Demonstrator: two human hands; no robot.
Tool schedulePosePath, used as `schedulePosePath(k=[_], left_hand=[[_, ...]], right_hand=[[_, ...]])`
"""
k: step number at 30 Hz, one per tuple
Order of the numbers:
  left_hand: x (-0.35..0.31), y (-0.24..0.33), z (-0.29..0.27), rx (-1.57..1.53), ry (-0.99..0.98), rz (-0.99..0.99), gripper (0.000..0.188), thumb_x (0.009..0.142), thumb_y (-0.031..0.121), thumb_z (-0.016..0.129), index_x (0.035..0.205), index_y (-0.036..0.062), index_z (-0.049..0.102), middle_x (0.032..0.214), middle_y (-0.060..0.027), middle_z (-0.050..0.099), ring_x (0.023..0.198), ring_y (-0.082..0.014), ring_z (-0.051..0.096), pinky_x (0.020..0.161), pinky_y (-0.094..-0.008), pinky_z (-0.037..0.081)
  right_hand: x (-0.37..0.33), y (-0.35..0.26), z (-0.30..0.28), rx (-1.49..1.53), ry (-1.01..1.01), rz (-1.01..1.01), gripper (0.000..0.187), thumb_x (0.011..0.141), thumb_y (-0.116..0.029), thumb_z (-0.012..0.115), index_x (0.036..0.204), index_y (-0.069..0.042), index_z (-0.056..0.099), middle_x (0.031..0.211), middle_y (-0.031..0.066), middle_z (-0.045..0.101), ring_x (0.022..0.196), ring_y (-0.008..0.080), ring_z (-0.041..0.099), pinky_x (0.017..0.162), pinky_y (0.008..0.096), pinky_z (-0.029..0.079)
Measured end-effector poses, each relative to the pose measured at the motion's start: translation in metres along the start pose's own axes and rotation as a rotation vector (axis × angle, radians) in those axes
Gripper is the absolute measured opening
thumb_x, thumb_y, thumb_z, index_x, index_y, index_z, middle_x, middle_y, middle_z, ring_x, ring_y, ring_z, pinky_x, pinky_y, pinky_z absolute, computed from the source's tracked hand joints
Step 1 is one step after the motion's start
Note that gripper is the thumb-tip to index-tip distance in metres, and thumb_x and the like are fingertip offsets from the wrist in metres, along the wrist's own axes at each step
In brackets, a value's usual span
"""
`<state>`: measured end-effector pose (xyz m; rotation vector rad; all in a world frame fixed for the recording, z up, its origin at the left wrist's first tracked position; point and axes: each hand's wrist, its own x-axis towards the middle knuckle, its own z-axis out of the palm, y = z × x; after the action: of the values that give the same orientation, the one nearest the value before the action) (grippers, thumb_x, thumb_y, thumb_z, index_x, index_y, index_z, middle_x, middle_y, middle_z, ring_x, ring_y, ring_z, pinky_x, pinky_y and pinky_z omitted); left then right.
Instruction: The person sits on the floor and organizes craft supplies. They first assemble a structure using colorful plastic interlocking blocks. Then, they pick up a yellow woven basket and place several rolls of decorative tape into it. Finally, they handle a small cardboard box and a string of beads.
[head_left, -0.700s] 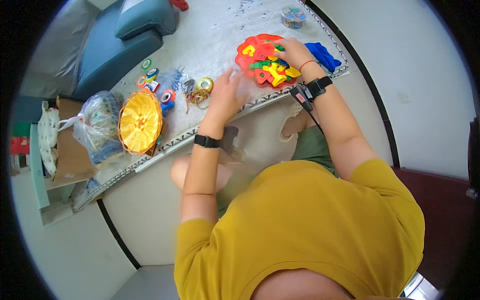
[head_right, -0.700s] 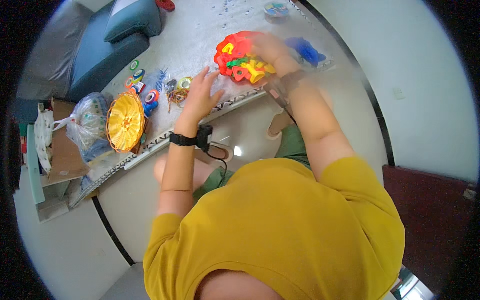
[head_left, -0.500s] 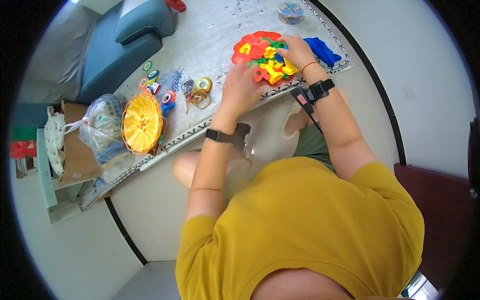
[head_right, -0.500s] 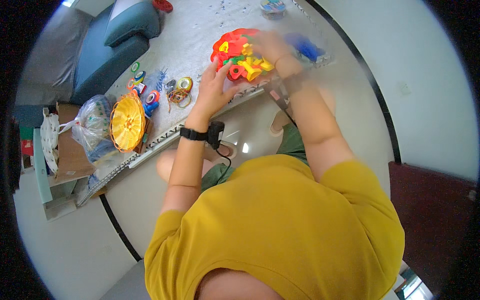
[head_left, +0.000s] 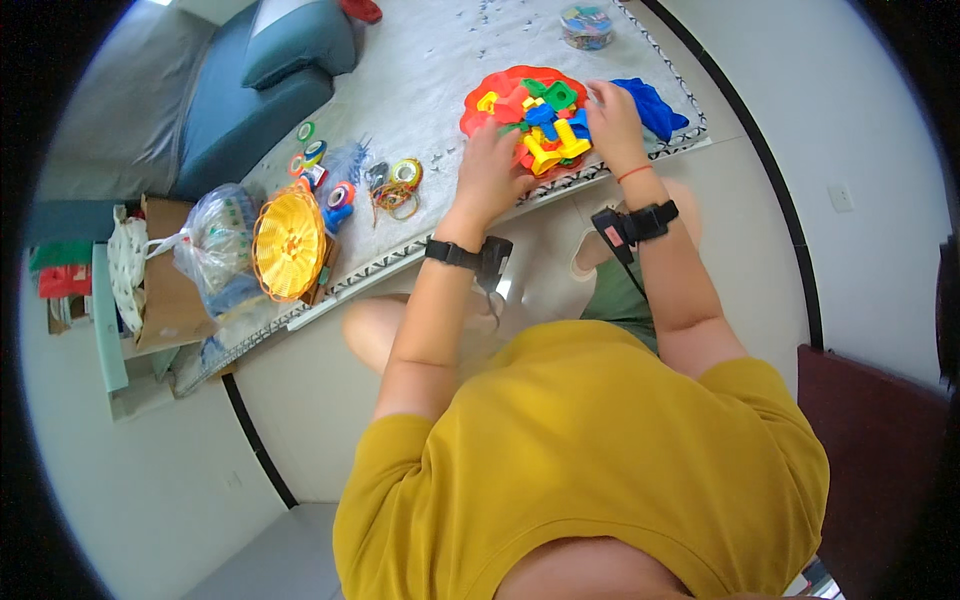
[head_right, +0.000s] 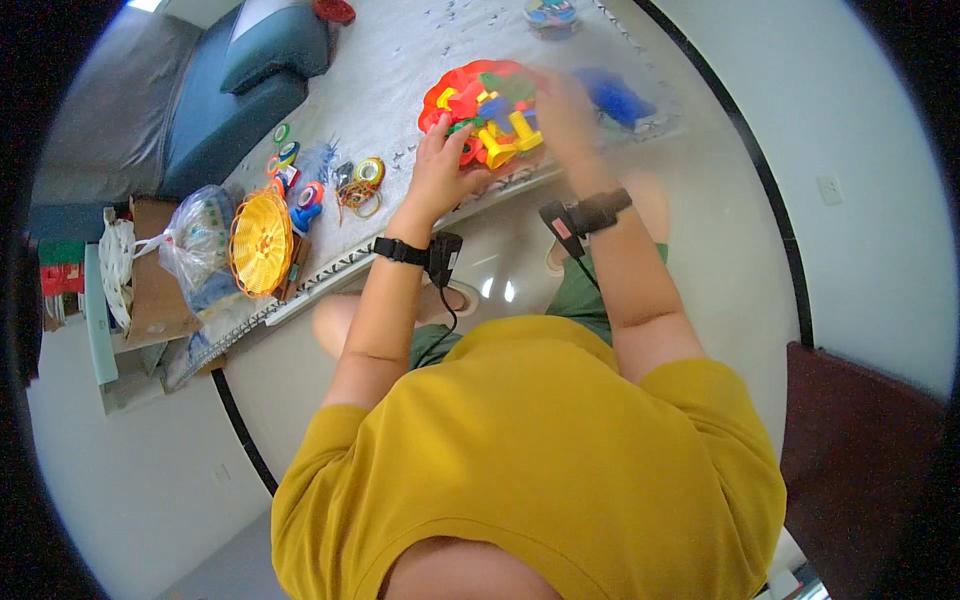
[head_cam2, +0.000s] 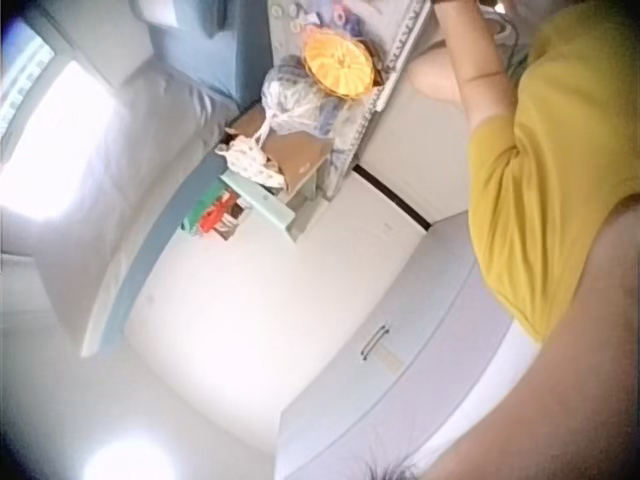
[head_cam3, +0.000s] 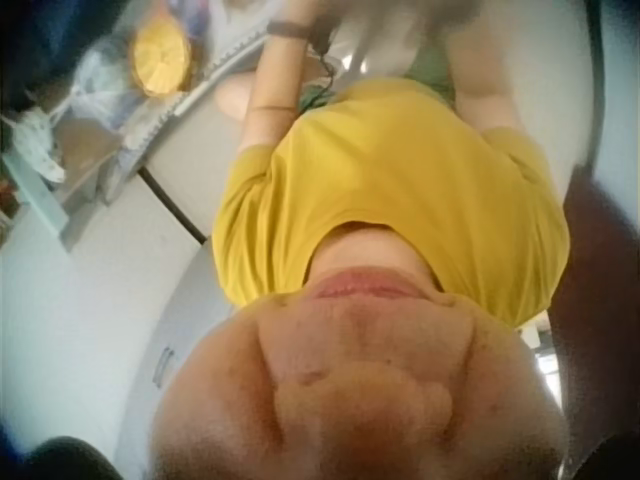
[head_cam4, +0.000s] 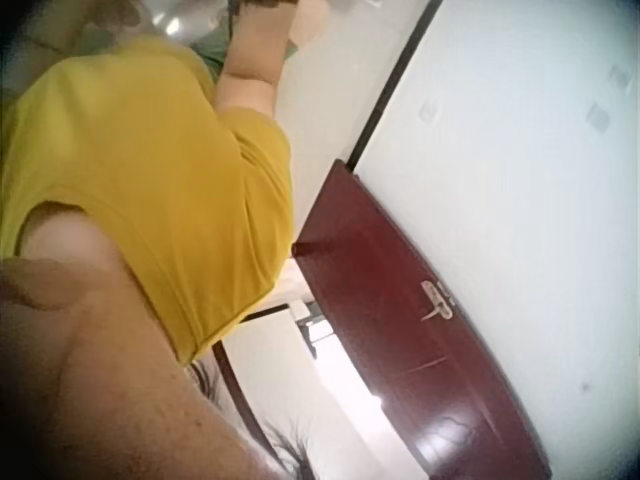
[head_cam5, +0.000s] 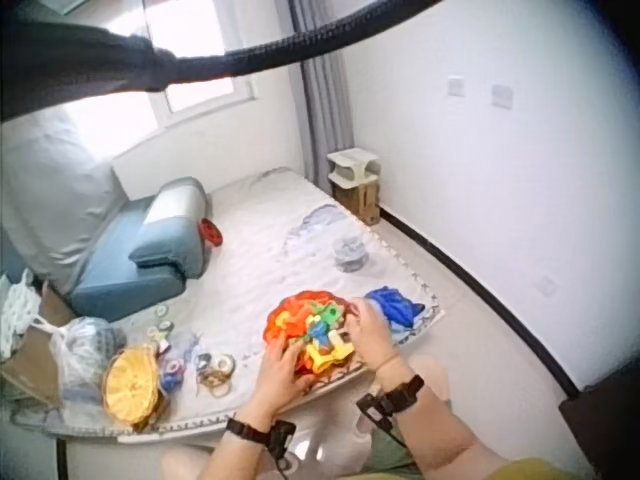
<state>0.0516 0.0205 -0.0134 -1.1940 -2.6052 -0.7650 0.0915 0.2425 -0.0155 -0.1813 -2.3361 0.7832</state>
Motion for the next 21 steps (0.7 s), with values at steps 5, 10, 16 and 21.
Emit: schedulePosePath(k=[5, 10, 16, 21], left_hand=[[-0.004, 0.008, -0.024, -0.123, -0.152, -0.16, 0.071, 0.07, 0.035, 0.08, 0.131, 0.0106, 0.052, 0.141, -0.0304, 0.037, 0.129, -0.045, 0.038, 0.107, -0.0486, 0.033], [-0.016, -0.008, -0.038, -0.134, -0.103, -0.141, 0.064, 0.074, 0.033, 0.078, 0.129, 0.012, 0.055, 0.142, -0.03, 0.036, 0.13, -0.0447, 0.037, 0.107, -0.0483, 0.033], [-0.046, -0.048, -0.054, -0.07, -0.03, -0.204, 0.049, 0.078, 0.028, 0.074, 0.122, 0.013, 0.06, 0.141, -0.029, 0.039, 0.132, -0.0417, 0.037, 0.107, -0.0472, 0.032], [-0.065, -0.07, -0.064, -0.077, -0.006, -0.251, 0.047, 0.077, 0.029, 0.074, 0.118, 0.0118, 0.062, 0.139, -0.028, 0.042, 0.13, -0.0417, 0.039, 0.107, -0.0487, 0.03]], right_hand=[[-0.034, 0.017, -0.017, -0.055, -0.27, 0.435, 0.039, 0.082, -0.011, 0.059, 0.117, 0.005, 0.054, 0.094, 0.021, 0.065, 0.088, 0.0268, 0.066, 0.076, 0.0372, 0.052], [-0.063, 0.034, 0.01, 0.858, -0.658, 0.774, 0.037, 0.09, -0.011, 0.055, 0.124, 0.001, 0.049, 0.105, 0.014, 0.063, 0.091, 0.0211, 0.066, 0.079, 0.0314, 0.057], [-0.051, -0.045, 0.01, 1.247, -0.325, 0.973, 0.036, 0.094, -0.003, 0.041, 0.13, -0.002, 0.044, 0.118, 0.0148, 0.059, 0.1, 0.0241, 0.065, 0.079, 0.0323, 0.059], [-0.033, -0.042, 0.016, 1.164, -0.252, 0.954, 0.035, 0.094, -0.003, 0.037, 0.127, -0.002, 0.047, 0.118, 0.0145, 0.059, 0.098, 0.0242, 0.066, 0.076, 0.0347, 0.06]])
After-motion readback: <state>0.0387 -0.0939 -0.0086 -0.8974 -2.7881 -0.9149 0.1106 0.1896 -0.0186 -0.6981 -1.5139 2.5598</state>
